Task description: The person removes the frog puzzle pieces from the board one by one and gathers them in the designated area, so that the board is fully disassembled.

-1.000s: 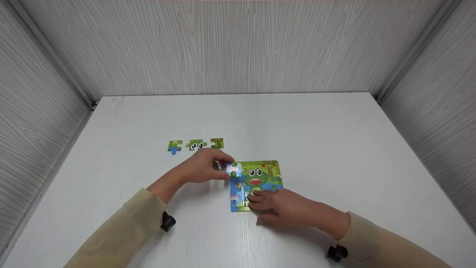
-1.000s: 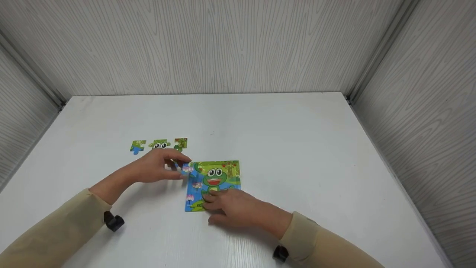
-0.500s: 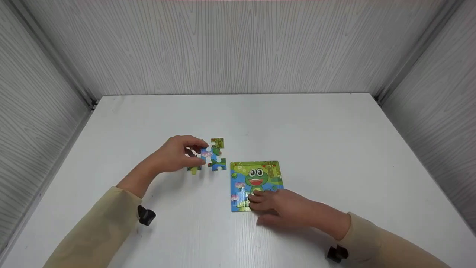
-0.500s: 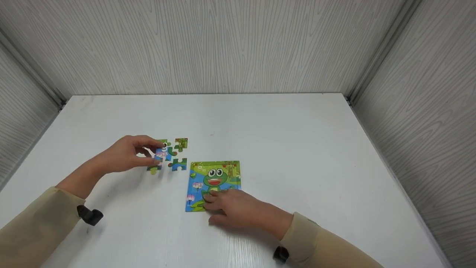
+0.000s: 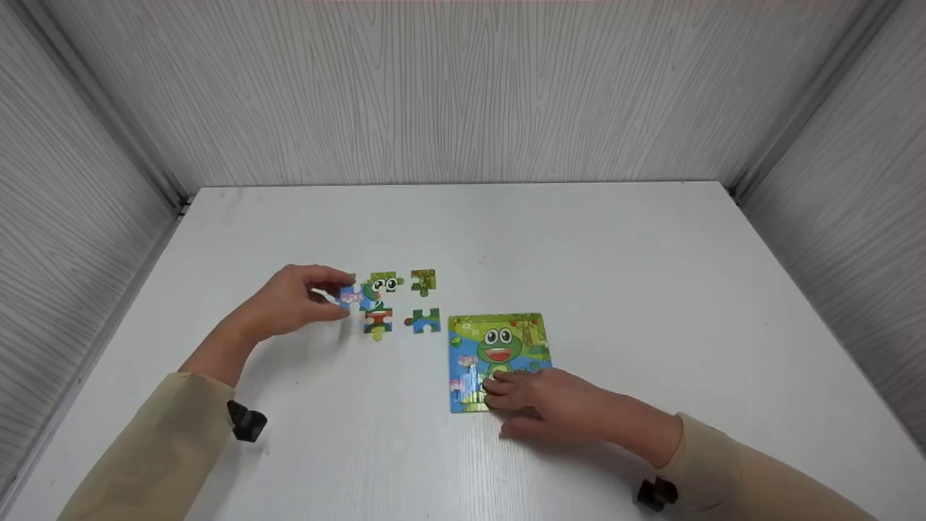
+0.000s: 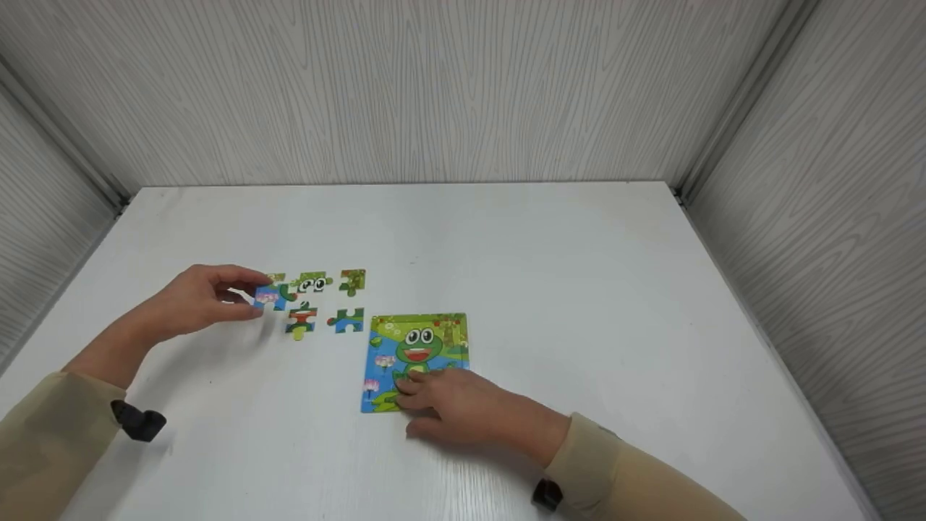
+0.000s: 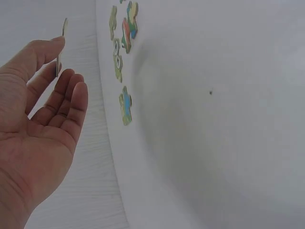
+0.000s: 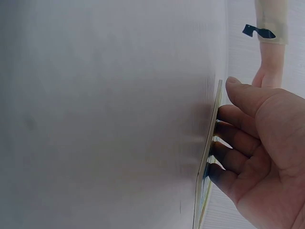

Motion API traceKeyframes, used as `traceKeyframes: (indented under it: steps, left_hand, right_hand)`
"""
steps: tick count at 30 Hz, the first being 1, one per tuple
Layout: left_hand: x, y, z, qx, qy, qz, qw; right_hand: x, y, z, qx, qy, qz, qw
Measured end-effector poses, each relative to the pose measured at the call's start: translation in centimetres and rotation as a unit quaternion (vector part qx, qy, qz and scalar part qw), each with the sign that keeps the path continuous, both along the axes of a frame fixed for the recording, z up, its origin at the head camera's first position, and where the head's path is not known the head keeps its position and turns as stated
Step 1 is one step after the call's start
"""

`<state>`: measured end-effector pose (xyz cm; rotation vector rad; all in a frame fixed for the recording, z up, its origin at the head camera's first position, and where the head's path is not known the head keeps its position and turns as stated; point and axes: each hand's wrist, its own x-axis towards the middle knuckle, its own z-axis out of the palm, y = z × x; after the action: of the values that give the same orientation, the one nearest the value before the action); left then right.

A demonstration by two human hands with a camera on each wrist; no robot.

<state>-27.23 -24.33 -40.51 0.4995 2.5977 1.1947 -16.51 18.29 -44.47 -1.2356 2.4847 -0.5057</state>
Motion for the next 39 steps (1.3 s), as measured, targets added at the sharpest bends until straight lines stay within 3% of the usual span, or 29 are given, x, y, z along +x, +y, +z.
traceKeyframes:
  steps: [14, 25, 39]
  left_hand:
    - [-0.2, -3.2, -2.2, -0.017, -0.031, 0.024, 0.9991]
    - [-0.4, -4.0, -3.6, -0.022, -0.054, 0.032, 0.9978]
    - [-0.2, -3.7, -4.2, -0.022, -0.051, 0.032, 0.998]
  right_hand:
    - [0.1, 0.0, 0.1, 0.004, 0.007, 0.004, 1.0]
    - [0.1, 0.0, 0.2, -0.004, 0.004, 0.004, 1.0]
    - [0.0, -0.1, 0.1, -0.001, -0.005, -0.001, 1.0]
